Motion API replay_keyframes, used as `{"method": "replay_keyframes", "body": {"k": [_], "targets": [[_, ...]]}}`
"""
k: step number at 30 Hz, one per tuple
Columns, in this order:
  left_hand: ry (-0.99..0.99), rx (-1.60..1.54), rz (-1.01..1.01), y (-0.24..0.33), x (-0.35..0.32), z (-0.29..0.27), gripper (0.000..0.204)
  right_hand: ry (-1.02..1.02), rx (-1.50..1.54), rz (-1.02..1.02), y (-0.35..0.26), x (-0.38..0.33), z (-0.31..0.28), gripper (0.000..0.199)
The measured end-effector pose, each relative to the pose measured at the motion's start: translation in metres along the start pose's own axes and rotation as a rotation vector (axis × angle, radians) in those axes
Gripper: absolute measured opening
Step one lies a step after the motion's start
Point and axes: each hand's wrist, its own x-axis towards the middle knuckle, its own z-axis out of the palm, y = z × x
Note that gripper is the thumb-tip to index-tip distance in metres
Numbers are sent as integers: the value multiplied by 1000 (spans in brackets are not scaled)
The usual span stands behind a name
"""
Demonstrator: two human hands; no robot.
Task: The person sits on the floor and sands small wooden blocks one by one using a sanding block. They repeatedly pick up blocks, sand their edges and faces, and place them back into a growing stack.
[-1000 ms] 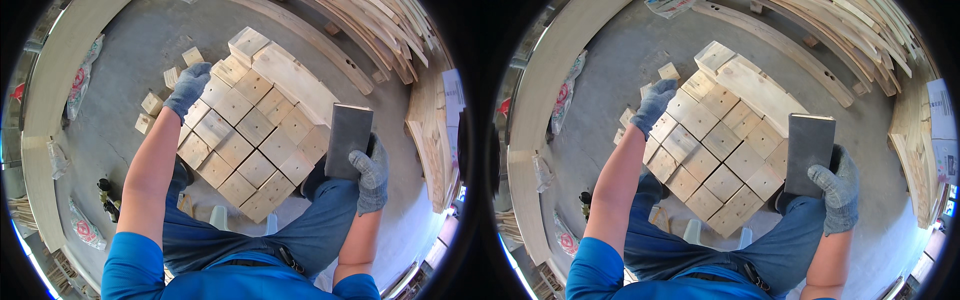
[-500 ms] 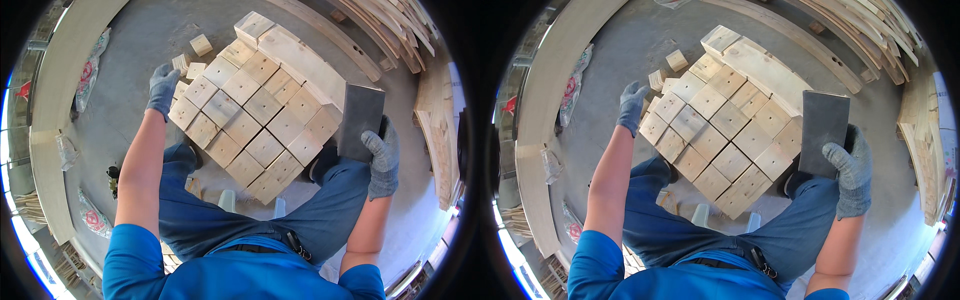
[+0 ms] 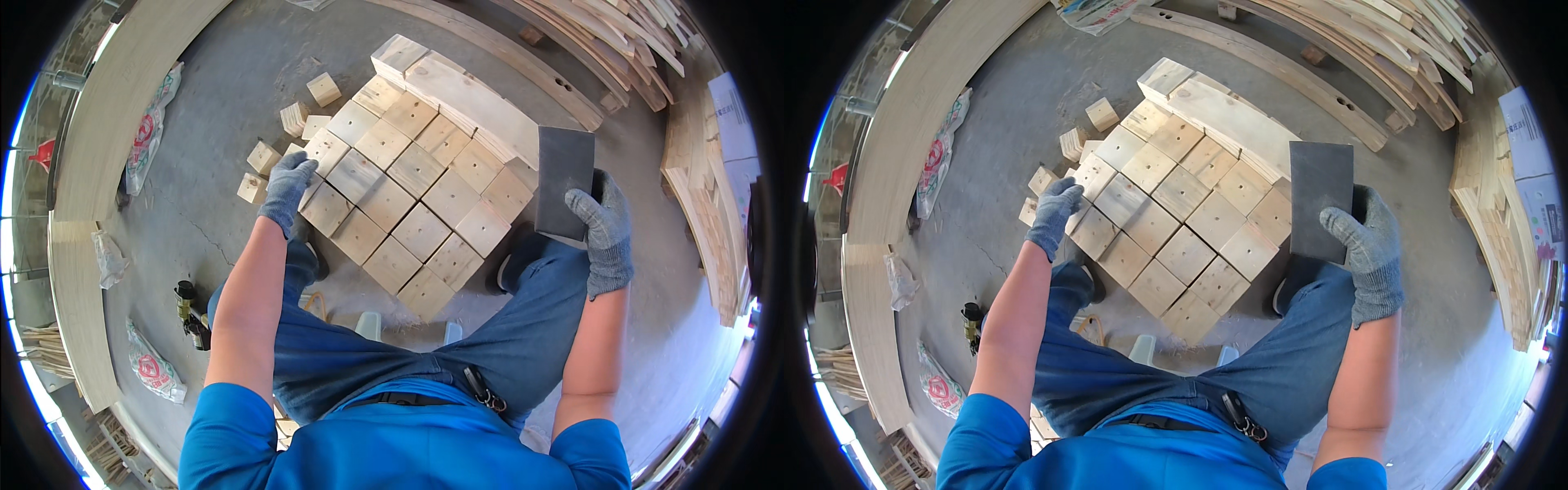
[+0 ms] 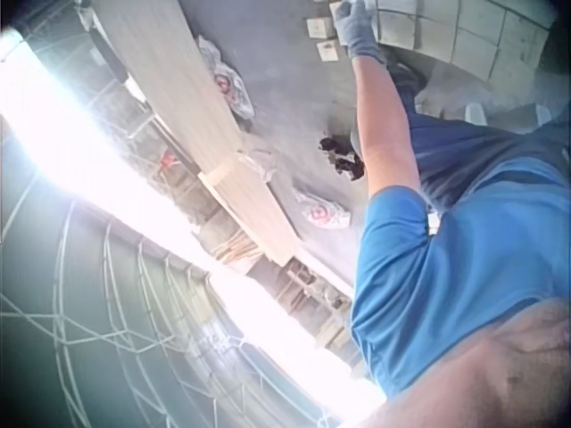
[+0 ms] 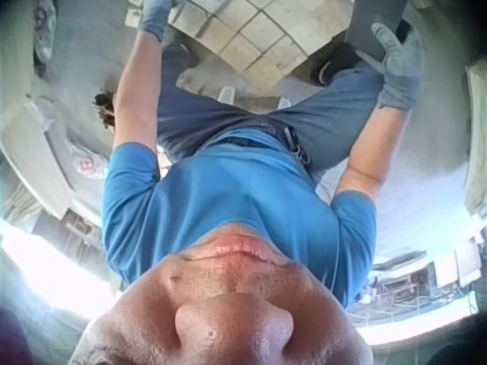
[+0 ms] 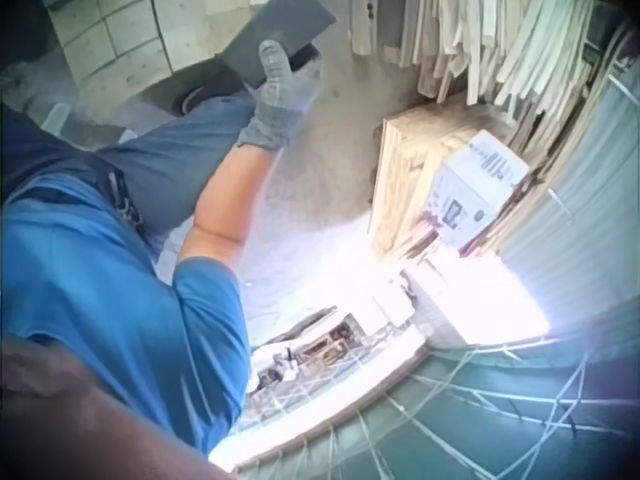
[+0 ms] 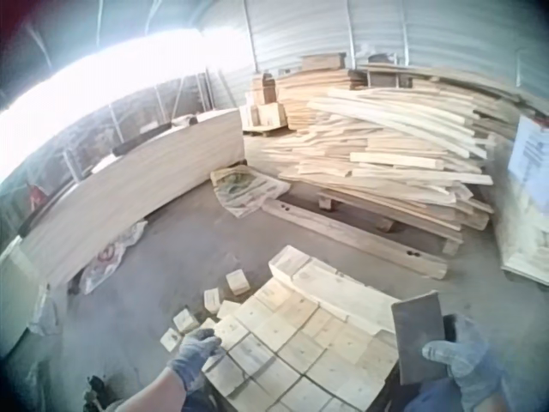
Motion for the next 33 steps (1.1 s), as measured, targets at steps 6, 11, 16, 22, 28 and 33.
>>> {"method": "replay_keyframes", "body": {"k": [6,11,16,22,28,33], "targets": [[67,85,281,4,-14,6,46,11,34,-34,13,-1,-13,52],[-7,453,529,24,-30,44,44,21,-15,-35,4,-4,-12,51],[-197,636,684,54,-55,81,50,8,-6,-19,4,-4,-12,53],[-235,716,552,62,-55,99,54,27,-71,-11,6,-1,-15,59],[-272,662,383,60,-47,107,63,16,-85,-8,8,1,-17,60],[101,657,532,36,-24,98,94,2,-34,-14,5,-1,-11,60]]}}
